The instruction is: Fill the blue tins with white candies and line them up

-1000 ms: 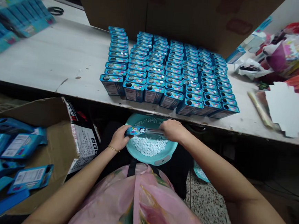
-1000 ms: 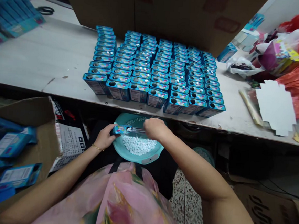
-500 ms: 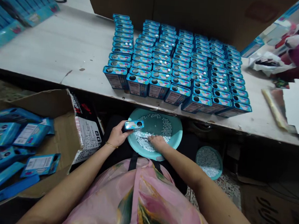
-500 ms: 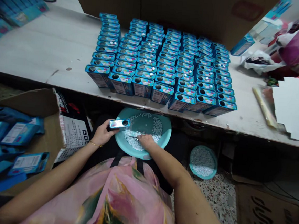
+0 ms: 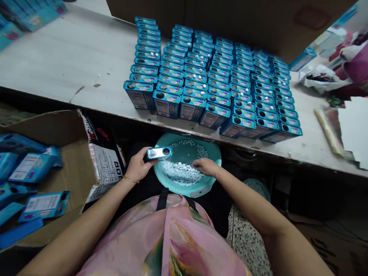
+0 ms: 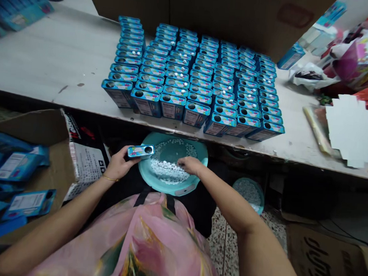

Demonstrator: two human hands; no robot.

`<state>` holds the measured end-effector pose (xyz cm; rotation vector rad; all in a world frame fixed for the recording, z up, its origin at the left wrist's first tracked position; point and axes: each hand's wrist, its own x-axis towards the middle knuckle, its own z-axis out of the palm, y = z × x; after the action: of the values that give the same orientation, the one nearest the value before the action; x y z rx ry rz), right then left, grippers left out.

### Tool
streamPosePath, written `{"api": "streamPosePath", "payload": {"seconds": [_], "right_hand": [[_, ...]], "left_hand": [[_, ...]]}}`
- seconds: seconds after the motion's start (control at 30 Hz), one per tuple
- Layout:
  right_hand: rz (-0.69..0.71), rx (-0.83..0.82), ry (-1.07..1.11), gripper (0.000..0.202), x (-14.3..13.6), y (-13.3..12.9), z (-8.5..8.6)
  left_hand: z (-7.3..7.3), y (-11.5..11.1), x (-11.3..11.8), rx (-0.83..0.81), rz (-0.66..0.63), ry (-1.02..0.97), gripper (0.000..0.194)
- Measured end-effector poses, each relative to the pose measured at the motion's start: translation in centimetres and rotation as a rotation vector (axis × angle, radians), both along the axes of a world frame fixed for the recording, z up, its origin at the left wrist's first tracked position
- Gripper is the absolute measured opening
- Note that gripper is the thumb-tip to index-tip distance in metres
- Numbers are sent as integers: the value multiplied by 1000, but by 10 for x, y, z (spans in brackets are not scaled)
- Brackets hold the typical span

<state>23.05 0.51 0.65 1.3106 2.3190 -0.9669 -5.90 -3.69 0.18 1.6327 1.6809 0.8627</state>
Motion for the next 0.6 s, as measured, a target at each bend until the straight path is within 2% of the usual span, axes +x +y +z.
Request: {"api": "streamPosePath", "payload": {"seconds": [0.13, 0.27, 0.33, 0.5, 0.6], "right_hand": [[-50, 38, 182, 23, 13, 12, 38], [-40, 99, 240, 24, 8, 17, 74], [-15, 155, 175, 25, -3, 17, 87], [20, 260, -165, 27, -42, 13, 118], [50, 313, -240, 28, -53, 9, 136]], "left_hand": [[1, -1, -5, 23, -5, 75, 41], [3, -1, 0, 58, -73, 132, 38], [4, -1, 5, 79, -100, 156, 38], [6, 0, 18, 99, -139, 196, 38], [4, 0, 19, 98, -144, 185, 38]]}}
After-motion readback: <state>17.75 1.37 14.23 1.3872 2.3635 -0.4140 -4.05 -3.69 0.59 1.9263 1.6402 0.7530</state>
